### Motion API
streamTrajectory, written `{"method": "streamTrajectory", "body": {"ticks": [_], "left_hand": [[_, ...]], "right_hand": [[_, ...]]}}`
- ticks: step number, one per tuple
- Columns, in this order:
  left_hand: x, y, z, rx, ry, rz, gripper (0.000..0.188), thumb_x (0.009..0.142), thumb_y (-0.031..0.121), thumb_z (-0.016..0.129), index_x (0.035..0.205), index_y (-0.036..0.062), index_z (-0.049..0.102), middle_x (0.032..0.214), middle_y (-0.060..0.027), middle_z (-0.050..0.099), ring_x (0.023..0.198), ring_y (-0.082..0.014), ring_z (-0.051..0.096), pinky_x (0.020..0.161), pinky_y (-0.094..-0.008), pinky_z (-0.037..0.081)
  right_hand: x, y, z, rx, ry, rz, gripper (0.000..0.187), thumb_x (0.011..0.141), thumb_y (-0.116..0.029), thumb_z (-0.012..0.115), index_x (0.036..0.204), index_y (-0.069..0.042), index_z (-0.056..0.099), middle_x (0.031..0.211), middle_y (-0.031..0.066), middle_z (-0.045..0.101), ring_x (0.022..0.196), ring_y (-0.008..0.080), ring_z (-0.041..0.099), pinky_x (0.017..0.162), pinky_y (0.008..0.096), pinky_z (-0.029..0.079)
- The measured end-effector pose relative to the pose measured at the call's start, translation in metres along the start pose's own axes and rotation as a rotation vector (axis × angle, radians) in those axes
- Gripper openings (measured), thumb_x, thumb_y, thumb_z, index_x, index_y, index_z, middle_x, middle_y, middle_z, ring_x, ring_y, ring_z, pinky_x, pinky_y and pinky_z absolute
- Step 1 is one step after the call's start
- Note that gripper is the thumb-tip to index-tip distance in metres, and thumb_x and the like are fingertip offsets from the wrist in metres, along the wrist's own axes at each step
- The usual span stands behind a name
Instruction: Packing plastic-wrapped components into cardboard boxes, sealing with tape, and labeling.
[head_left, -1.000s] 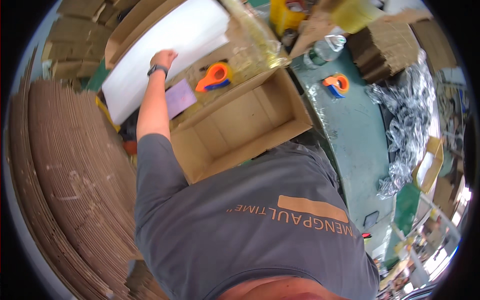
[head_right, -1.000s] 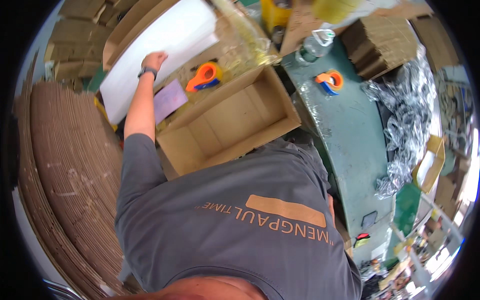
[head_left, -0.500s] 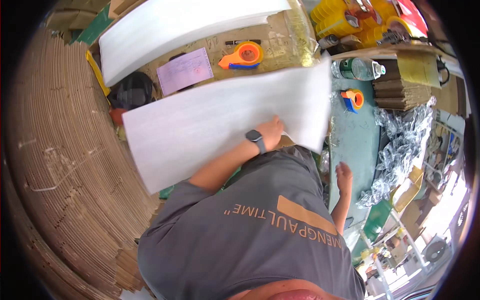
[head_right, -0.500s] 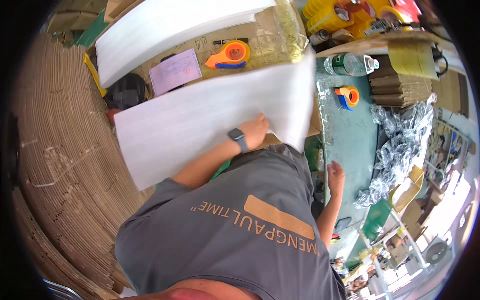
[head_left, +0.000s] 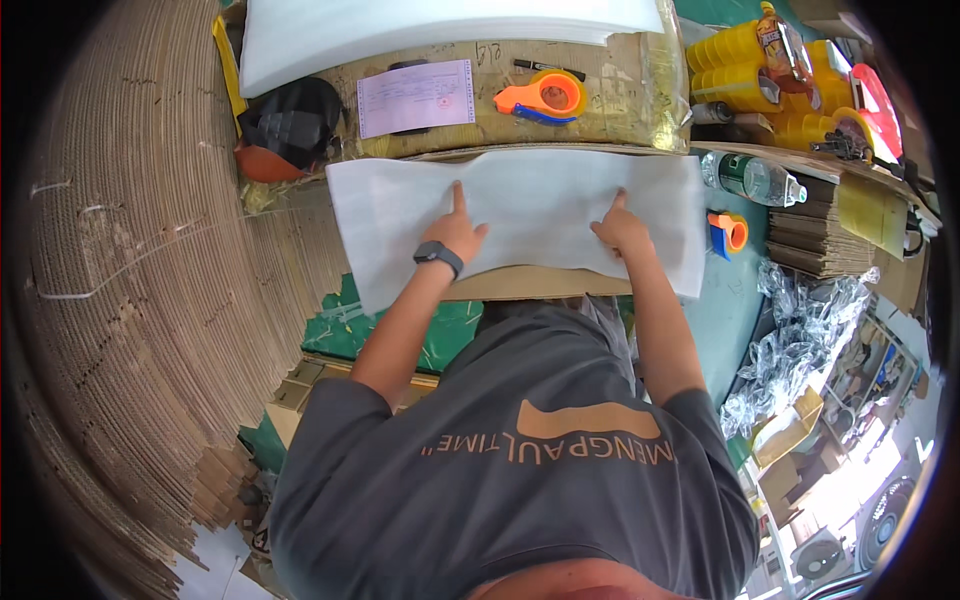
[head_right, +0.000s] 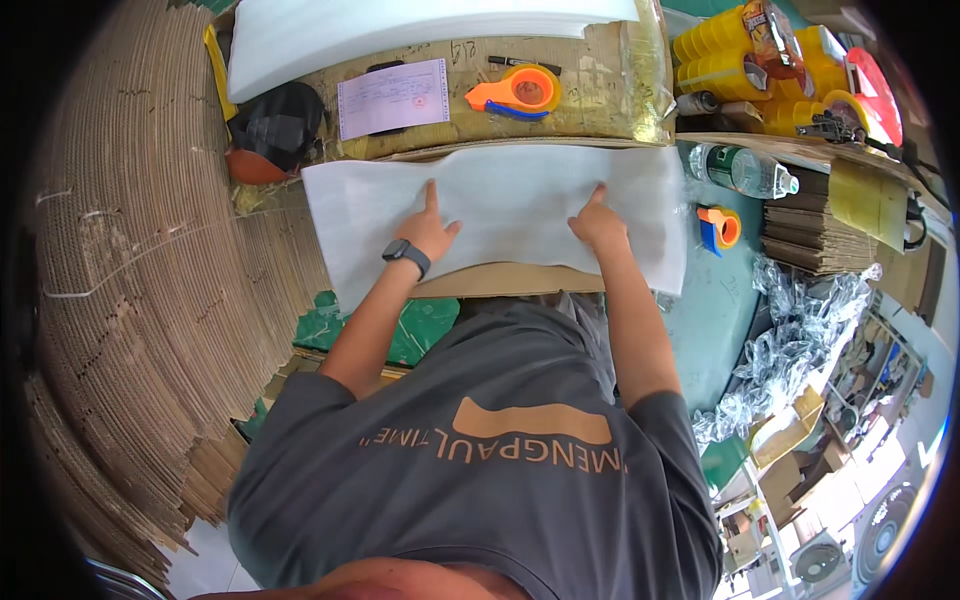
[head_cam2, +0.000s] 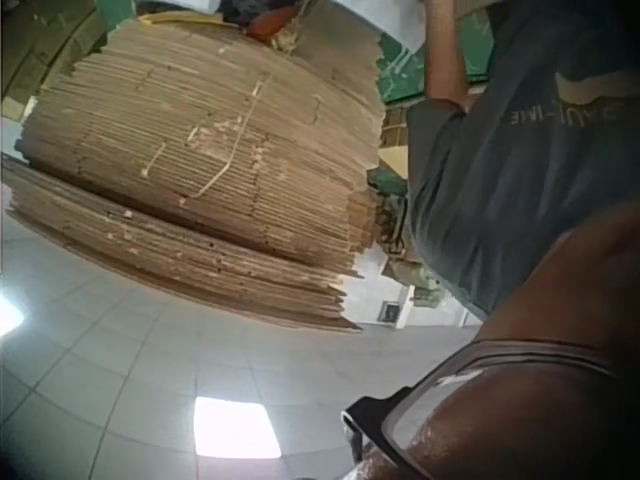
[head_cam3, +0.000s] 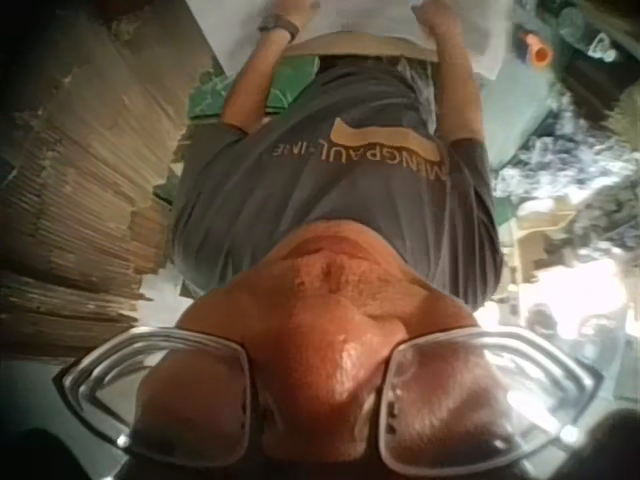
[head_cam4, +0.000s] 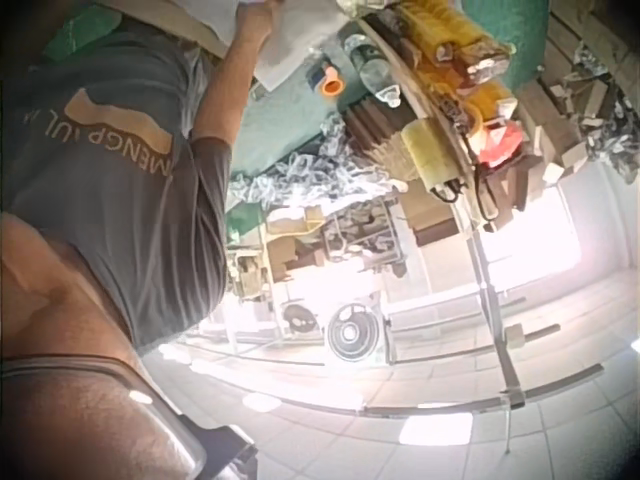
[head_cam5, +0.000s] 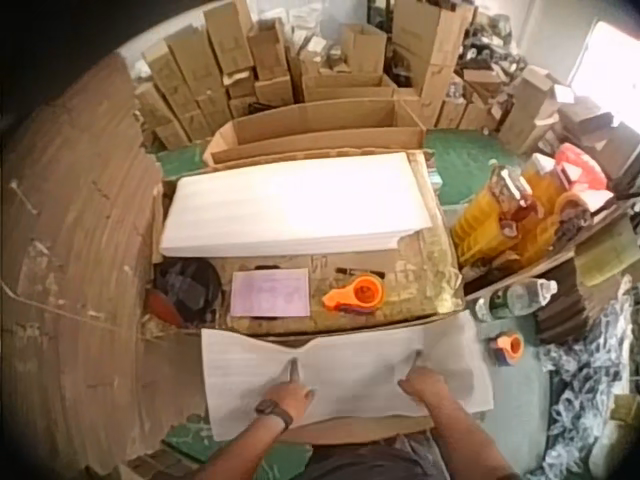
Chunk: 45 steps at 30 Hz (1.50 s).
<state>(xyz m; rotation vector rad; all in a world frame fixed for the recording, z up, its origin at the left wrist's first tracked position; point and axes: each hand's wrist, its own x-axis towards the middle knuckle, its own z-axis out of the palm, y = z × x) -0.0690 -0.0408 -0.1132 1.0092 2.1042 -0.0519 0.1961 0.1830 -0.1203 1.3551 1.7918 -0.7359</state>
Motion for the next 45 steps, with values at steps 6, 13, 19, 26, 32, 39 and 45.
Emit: {"method": "streamTrajectory", "body": {"ticks": [6,13,19,26,32,39,45], "left_hand": [[0.072,-0.082,0.078,-0.05,-0.078,-0.16,0.114,0.095,0.038,0.074,0.173,0.0201,-0.007,0.099,-0.0232,0.077,0.094,-0.039,0.076,0.086,-0.0505,0.06],[0.143,-0.119,0.129,-0.822,-0.294,-0.309,0.097,0.099,0.019,0.073,0.172,0.0288,0.009,0.086,-0.0074,0.074,0.078,-0.0184,0.072,0.067,-0.0386,0.056],[0.208,-0.101,0.166,-0.767,-0.128,-0.313,0.087,0.099,0.027,0.074,0.165,0.0229,0.018,0.094,-0.0069,0.071,0.072,-0.0166,0.066,0.056,-0.0351,0.051],[0.114,0.012,0.11,-0.058,-0.192,0.124,0.086,0.097,0.048,0.07,0.163,0.0043,0.036,0.143,-0.0266,0.065,0.128,-0.0428,0.066,0.111,-0.0487,0.052],[0.017,0.167,0.077,-0.169,-0.106,0.52,0.069,0.099,0.026,0.073,0.158,0.0046,0.046,0.14,-0.0245,0.068,0.126,-0.0366,0.068,0.105,-0.0441,0.055],[-0.107,0.368,0.131,-0.125,-0.119,0.799,0.067,0.099,0.024,0.073,0.158,0.0045,0.048,0.14,-0.0201,0.069,0.125,-0.0359,0.068,0.106,-0.045,0.053],[-0.189,0.483,0.222,0.194,-0.292,0.96,0.058,0.099,0.023,0.074,0.152,0.0064,0.057,0.136,-0.0166,0.072,0.126,-0.0321,0.068,0.105,-0.0435,0.053]], "right_hand": [[0.098,0.016,0.056,-0.033,-0.092,0.136,0.115,0.097,-0.036,0.067,0.169,-0.009,-0.018,0.143,0.027,0.066,0.131,0.0382,0.066,0.11,0.0491,0.053],[0.161,0.032,0.078,0.007,-0.093,0.251,0.101,0.099,-0.022,0.056,0.17,-0.012,-0.014,0.149,0.025,0.062,0.135,0.0402,0.063,0.113,0.0514,0.05],[0.177,0.09,0.075,0.205,0.112,-0.002,0.1,0.093,-0.046,0.074,0.17,-0.007,0.022,0.149,0.027,0.061,0.13,0.042,0.065,0.111,0.0469,0.05],[-0.125,0.127,-0.032,1.195,0.017,-0.614,0.057,0.11,-0.026,0.061,0.159,-0.001,0.045,0.115,0.012,0.076,0.105,0.022,0.074,0.09,0.0354,0.06],[-0.167,0.336,0.112,1.784,0.116,-0.138,0.054,0.109,-0.032,0.063,0.152,-0.002,0.053,0.108,0.0151,0.076,0.099,0.0227,0.075,0.085,0.0359,0.063],[-0.171,0.666,0.376,2.134,0.835,0.665,0.072,0.093,-0.044,0.078,0.148,-0.001,0.058,0.104,0.0132,0.072,0.084,0.0213,0.064,0.078,0.0419,0.057],[-0.161,0.881,0.438,1.811,1.198,1.383,0.086,0.089,-0.048,0.077,0.144,0.013,0.052,0.149,0.034,0.057,0.141,0.047,0.055,0.118,0.0487,0.044]]}}
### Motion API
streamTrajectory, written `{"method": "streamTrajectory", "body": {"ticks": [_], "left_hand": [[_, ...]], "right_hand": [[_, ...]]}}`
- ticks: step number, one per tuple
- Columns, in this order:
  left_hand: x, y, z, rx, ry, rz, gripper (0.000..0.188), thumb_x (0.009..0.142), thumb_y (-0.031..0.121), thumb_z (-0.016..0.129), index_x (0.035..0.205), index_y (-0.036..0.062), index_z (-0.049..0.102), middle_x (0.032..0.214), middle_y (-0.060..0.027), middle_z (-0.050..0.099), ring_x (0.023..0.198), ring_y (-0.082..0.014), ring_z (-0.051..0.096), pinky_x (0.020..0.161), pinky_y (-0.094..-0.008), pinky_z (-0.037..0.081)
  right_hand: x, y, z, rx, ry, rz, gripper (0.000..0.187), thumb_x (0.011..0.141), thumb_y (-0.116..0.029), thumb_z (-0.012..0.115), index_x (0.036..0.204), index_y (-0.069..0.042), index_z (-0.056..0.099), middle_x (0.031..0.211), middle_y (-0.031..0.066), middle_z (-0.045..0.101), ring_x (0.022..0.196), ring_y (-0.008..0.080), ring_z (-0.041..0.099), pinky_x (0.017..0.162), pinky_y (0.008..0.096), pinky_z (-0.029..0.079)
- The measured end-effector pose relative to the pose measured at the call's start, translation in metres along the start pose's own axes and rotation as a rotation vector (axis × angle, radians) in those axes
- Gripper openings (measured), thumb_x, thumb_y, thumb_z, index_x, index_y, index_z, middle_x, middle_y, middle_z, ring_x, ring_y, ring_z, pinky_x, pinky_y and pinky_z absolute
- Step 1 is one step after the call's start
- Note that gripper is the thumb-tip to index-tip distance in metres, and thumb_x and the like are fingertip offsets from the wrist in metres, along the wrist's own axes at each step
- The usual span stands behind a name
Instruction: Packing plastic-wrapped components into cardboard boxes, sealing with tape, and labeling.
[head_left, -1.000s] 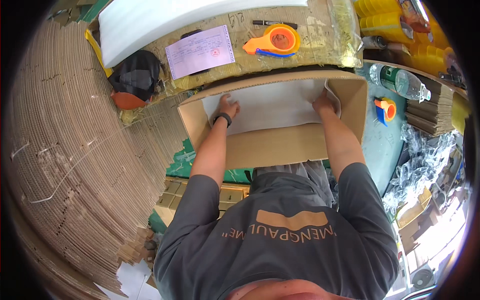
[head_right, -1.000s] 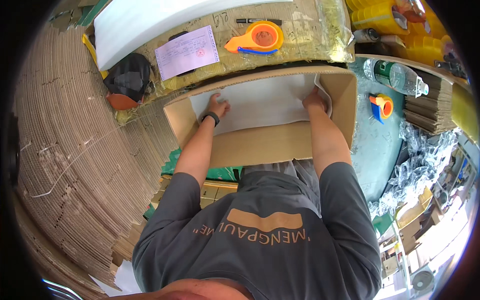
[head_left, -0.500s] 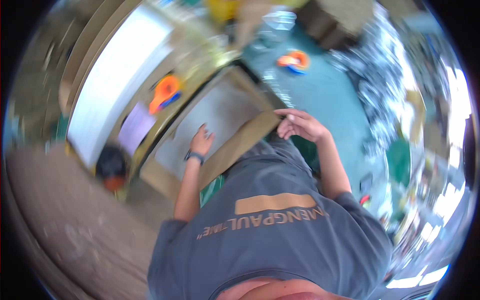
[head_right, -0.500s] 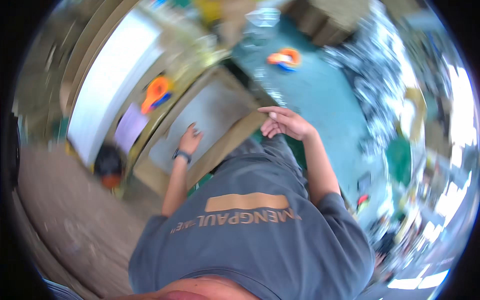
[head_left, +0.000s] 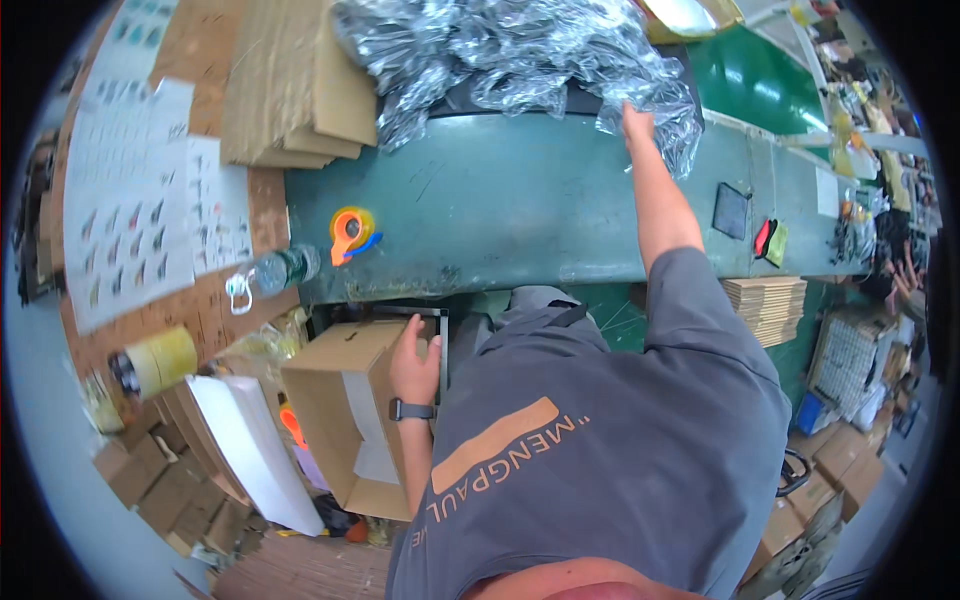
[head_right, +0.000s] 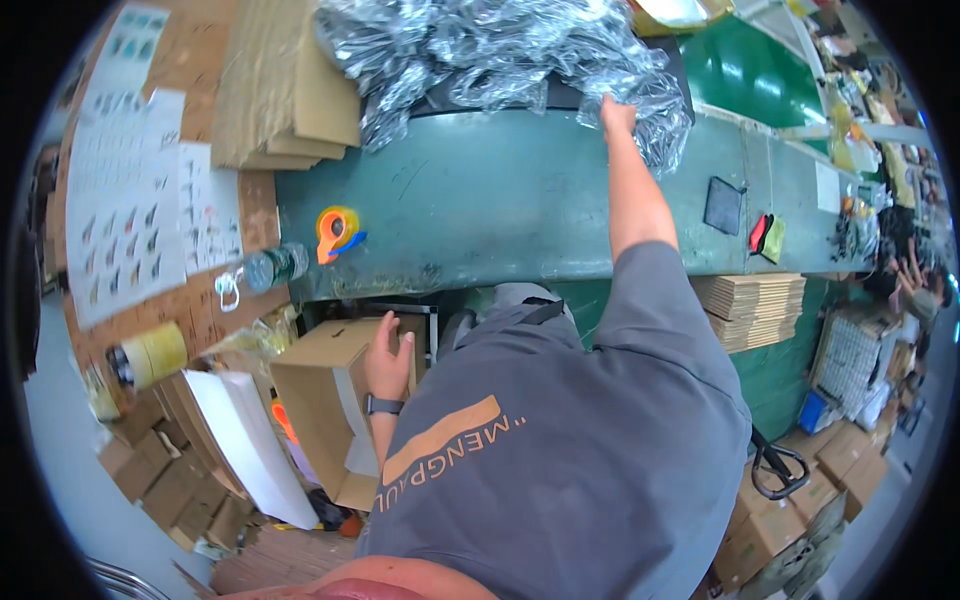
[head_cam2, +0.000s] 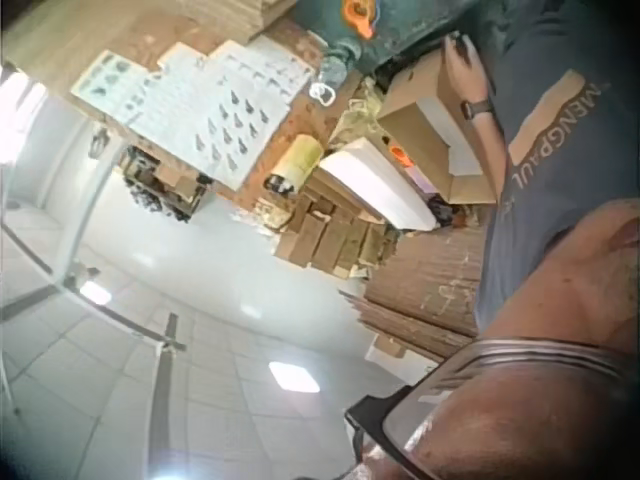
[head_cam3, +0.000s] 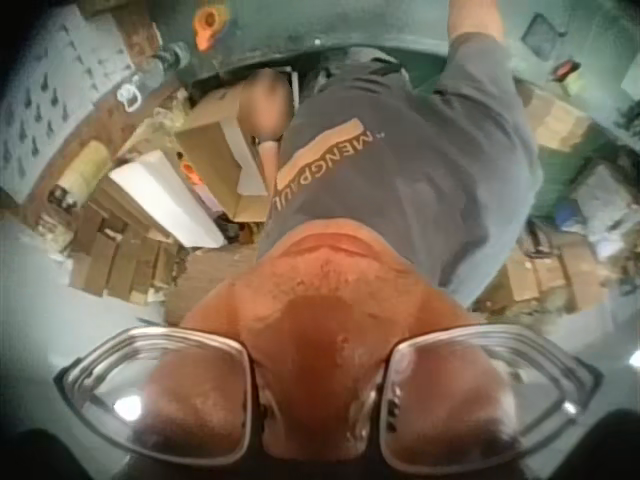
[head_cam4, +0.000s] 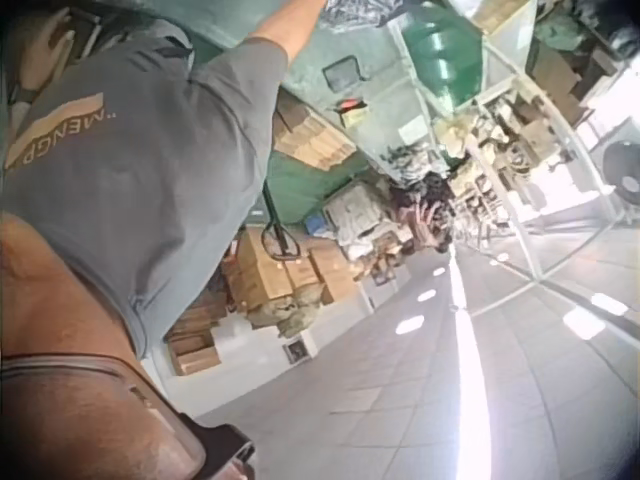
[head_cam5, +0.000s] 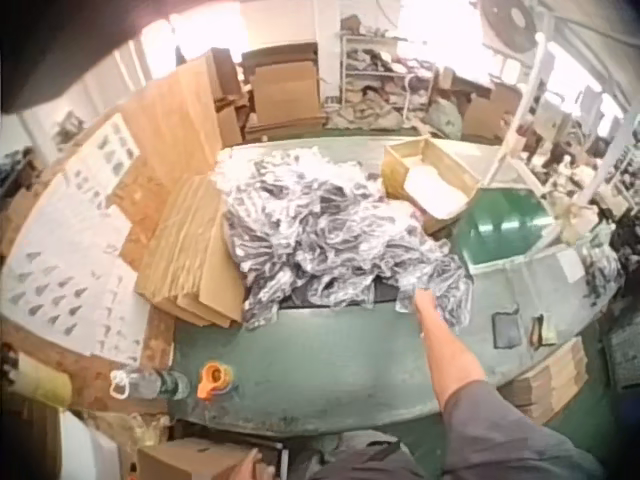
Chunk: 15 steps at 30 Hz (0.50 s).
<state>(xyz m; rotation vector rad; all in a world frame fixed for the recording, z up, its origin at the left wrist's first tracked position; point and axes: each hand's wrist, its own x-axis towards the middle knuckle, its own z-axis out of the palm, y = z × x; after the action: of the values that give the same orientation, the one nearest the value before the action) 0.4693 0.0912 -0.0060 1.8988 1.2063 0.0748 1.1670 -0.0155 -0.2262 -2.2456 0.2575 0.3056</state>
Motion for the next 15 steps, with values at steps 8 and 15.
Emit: {"method": "streamTrajectory", "body": {"ticks": [8,15], "left_hand": [[0.128,0.127,0.108,-0.029,-0.305,0.149,0.051,0.098,0.022,0.075,0.144,0.0046,0.061,0.131,-0.0158,0.074,0.12,-0.0306,0.071,0.101,-0.0409,0.055],[0.218,0.195,0.188,-0.04,-0.328,0.173,0.055,0.099,0.018,0.075,0.149,0.0016,0.057,0.138,-0.0198,0.07,0.126,-0.0308,0.068,0.104,-0.0406,0.053]], "right_hand": [[0.005,0.005,0.083,0.032,0.405,-0.109,0.071,0.091,-0.009,0.069,0.154,-0.001,0.038,0.111,0.0262,0.074,0.098,0.0428,0.075,0.08,0.0503,0.061],[-0.151,0.059,-0.001,-0.294,-0.804,-0.543,0.021,0.09,-0.015,0.066,0.109,-0.005,0.068,0.092,0.0195,0.075,0.086,0.0357,0.075,0.076,0.0475,0.059]]}}
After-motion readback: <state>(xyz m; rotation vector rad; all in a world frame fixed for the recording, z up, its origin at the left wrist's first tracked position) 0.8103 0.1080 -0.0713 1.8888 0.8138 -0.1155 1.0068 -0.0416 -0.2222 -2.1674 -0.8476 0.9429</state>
